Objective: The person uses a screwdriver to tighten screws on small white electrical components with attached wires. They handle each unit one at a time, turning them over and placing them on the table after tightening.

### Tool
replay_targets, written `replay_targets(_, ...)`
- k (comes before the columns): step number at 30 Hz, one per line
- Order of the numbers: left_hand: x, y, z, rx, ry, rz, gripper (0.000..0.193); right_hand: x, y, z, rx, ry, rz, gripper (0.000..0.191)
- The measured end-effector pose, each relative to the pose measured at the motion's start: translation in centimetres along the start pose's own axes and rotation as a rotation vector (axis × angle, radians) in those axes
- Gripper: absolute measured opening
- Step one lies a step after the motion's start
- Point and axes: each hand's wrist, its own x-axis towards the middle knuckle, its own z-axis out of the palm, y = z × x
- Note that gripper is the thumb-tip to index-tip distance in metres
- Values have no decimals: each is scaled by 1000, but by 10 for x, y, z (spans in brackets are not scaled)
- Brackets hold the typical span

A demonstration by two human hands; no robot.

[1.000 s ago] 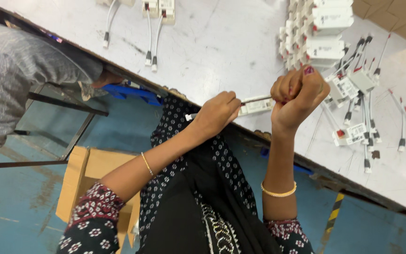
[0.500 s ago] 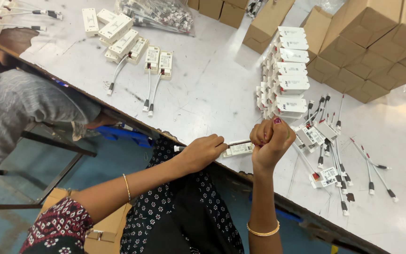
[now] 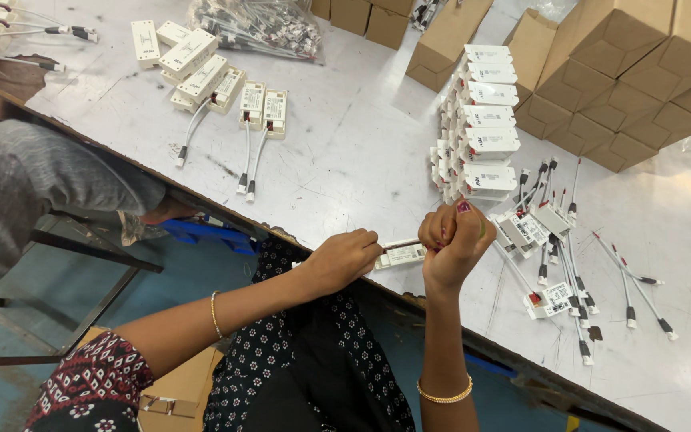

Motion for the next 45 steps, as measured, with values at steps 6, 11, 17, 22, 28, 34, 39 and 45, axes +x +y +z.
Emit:
replay_targets(6, -2, 2, -1, -3, -11, -28, 12, -2, -3, 1, -3, 2, 3, 41)
replay_targets(11, -3, 8, 4, -25, 0, -101, 12, -4, -5, 0, -17, 8, 8, 41)
replay_targets(17, -3, 19, 7, 38, -6, -116, 7, -5, -5, -1, -19, 6, 11, 41)
replay_targets(22, 1, 25, 3, 60, -9, -172, 5, -8, 0, -4, -20, 14, 19, 40)
replay_targets(28, -1, 24, -2, -411, 36, -614, 15, 4, -12, -29, 75, 20, 68, 44)
replay_targets(34, -5, 16, 11, -476, 136, -623, 14, -12, -36, -60, -945, -205, 305, 26)
replay_targets(39, -5, 14, 12, -523, 156, -579, 15, -36, -17, -47, -1513, -538, 581, 70)
replay_targets(45, 8, 28, 3, -451, 45, -835, 16, -52, -5, -41, -1400, -369, 512, 53)
